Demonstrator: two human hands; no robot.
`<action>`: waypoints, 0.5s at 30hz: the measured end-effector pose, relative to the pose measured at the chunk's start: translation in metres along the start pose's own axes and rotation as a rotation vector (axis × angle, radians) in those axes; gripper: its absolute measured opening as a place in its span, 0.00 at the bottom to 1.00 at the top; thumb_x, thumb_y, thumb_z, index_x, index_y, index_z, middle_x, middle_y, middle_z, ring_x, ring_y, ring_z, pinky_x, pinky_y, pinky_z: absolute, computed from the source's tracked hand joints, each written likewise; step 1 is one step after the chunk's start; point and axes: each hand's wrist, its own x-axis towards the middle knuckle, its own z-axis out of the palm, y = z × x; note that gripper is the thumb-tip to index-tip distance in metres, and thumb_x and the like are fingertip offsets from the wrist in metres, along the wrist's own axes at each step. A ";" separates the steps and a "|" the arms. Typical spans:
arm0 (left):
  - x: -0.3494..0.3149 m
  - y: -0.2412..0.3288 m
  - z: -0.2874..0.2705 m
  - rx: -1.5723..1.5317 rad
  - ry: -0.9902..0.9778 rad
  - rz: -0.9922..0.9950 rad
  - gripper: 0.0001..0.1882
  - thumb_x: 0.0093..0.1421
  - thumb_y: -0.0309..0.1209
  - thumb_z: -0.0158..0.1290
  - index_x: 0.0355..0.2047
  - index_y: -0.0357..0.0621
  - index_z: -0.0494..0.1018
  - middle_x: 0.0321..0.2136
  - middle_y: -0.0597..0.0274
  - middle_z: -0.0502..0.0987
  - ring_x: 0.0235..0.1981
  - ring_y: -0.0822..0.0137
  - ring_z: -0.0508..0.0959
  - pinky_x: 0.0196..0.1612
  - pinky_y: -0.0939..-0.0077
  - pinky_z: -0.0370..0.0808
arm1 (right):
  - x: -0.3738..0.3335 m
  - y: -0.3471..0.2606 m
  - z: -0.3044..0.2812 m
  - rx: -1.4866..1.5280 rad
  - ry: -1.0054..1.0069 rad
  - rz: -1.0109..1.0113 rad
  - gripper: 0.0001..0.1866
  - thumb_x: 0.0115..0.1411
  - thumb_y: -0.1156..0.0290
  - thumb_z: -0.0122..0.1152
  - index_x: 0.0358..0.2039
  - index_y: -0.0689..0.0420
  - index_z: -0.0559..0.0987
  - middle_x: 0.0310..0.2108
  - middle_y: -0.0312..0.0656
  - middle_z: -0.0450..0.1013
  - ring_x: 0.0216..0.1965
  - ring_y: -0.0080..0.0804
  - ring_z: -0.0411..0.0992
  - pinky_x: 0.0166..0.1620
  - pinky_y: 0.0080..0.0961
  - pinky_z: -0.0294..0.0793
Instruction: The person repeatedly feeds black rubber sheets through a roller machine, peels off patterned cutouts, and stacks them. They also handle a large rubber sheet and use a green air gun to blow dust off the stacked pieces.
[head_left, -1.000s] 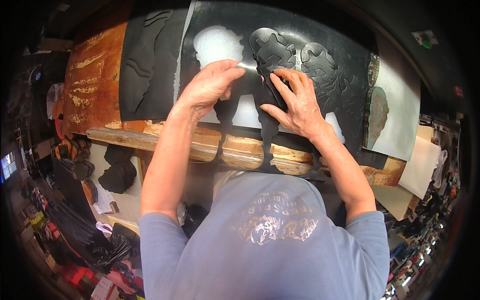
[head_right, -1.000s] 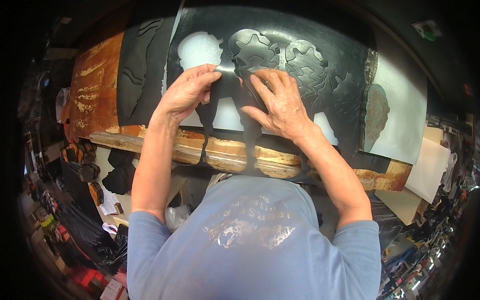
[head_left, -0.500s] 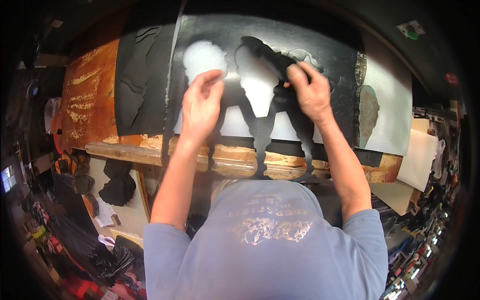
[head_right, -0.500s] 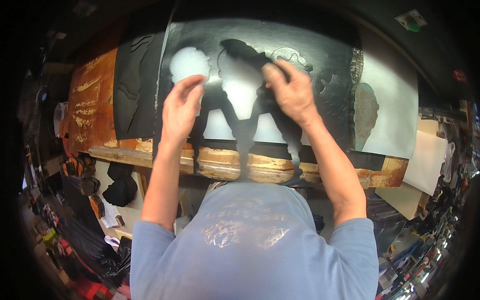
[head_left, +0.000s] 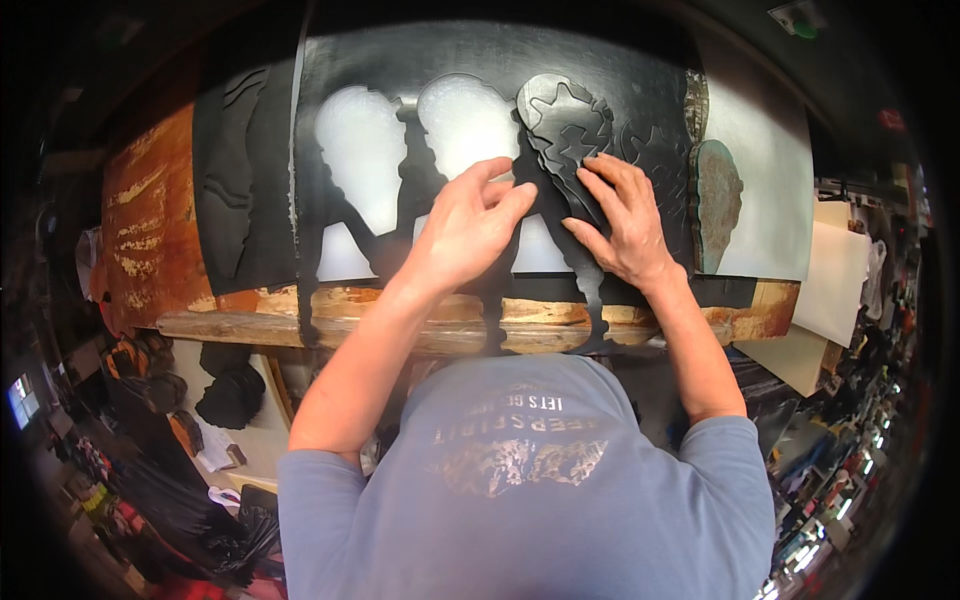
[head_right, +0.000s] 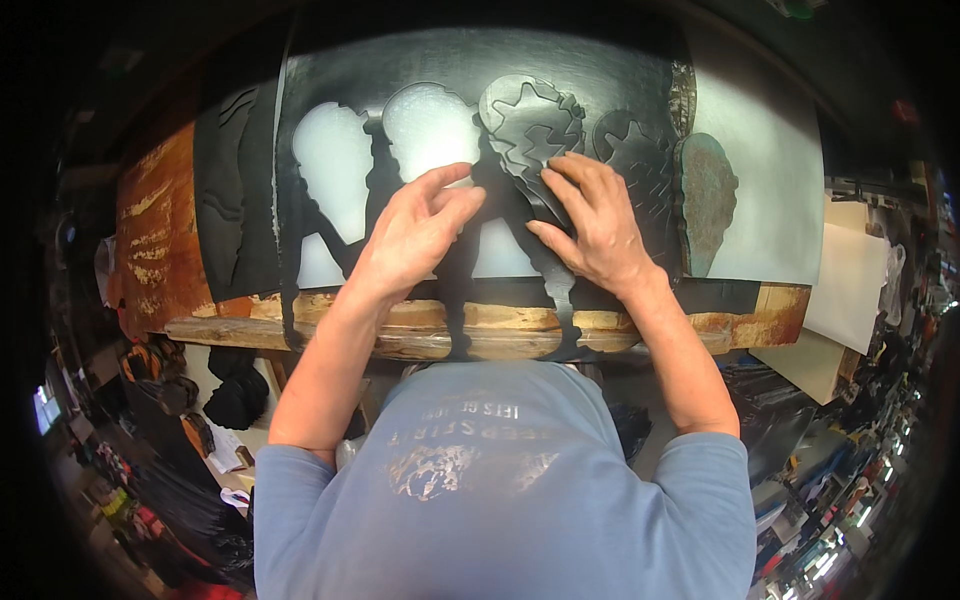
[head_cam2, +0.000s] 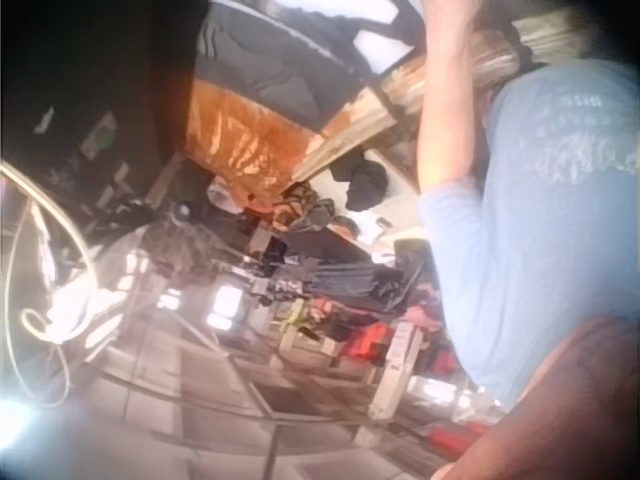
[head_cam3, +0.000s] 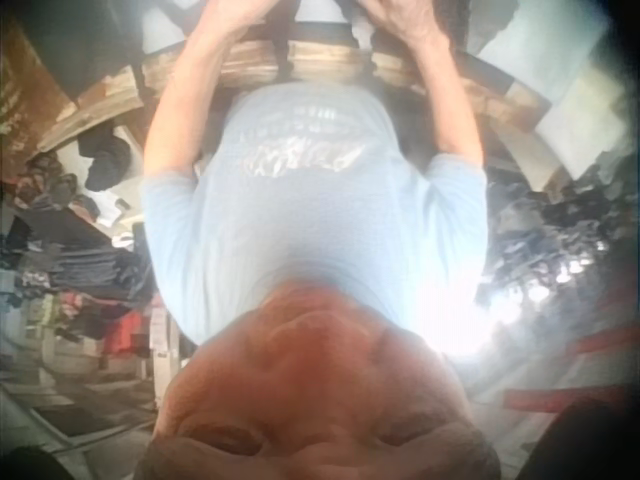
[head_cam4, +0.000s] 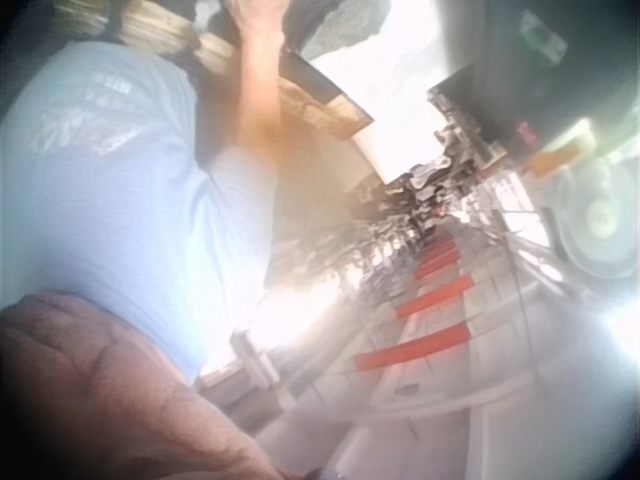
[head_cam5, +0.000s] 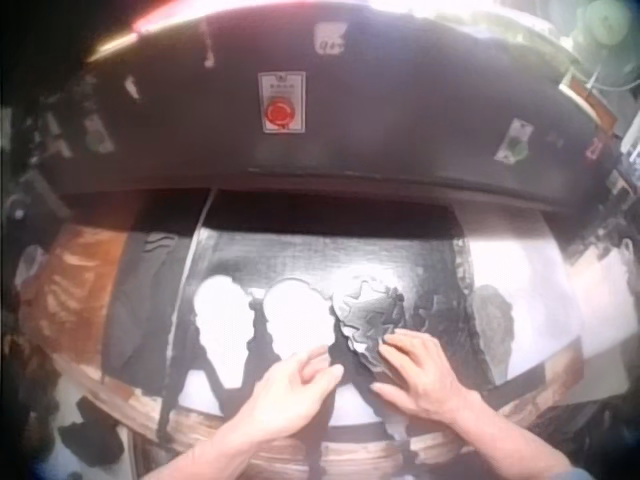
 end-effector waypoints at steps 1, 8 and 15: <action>0.005 0.003 0.000 0.010 -0.040 -0.012 0.38 0.70 0.40 0.57 0.71 0.24 0.62 0.54 0.45 0.81 0.53 0.65 0.79 0.59 0.71 0.74 | -0.003 0.001 0.004 0.042 -0.007 0.006 0.36 0.55 0.58 0.80 0.59 0.64 0.77 0.59 0.51 0.73 0.61 0.51 0.72 0.62 0.45 0.72; 0.038 0.018 -0.005 -0.119 -0.184 -0.137 0.27 0.70 0.39 0.58 0.62 0.32 0.73 0.31 0.73 0.76 0.25 0.81 0.69 0.31 0.83 0.68 | 0.000 0.006 0.003 0.072 0.006 0.034 0.46 0.48 0.47 0.82 0.62 0.63 0.76 0.62 0.51 0.71 0.62 0.52 0.70 0.63 0.46 0.70; 0.045 0.016 0.004 -0.158 -0.224 -0.070 0.16 0.71 0.38 0.54 0.43 0.35 0.81 0.29 0.69 0.77 0.24 0.78 0.70 0.27 0.80 0.67 | -0.002 0.011 0.007 0.146 0.027 0.090 0.36 0.52 0.61 0.81 0.60 0.62 0.79 0.60 0.50 0.74 0.57 0.49 0.74 0.62 0.43 0.73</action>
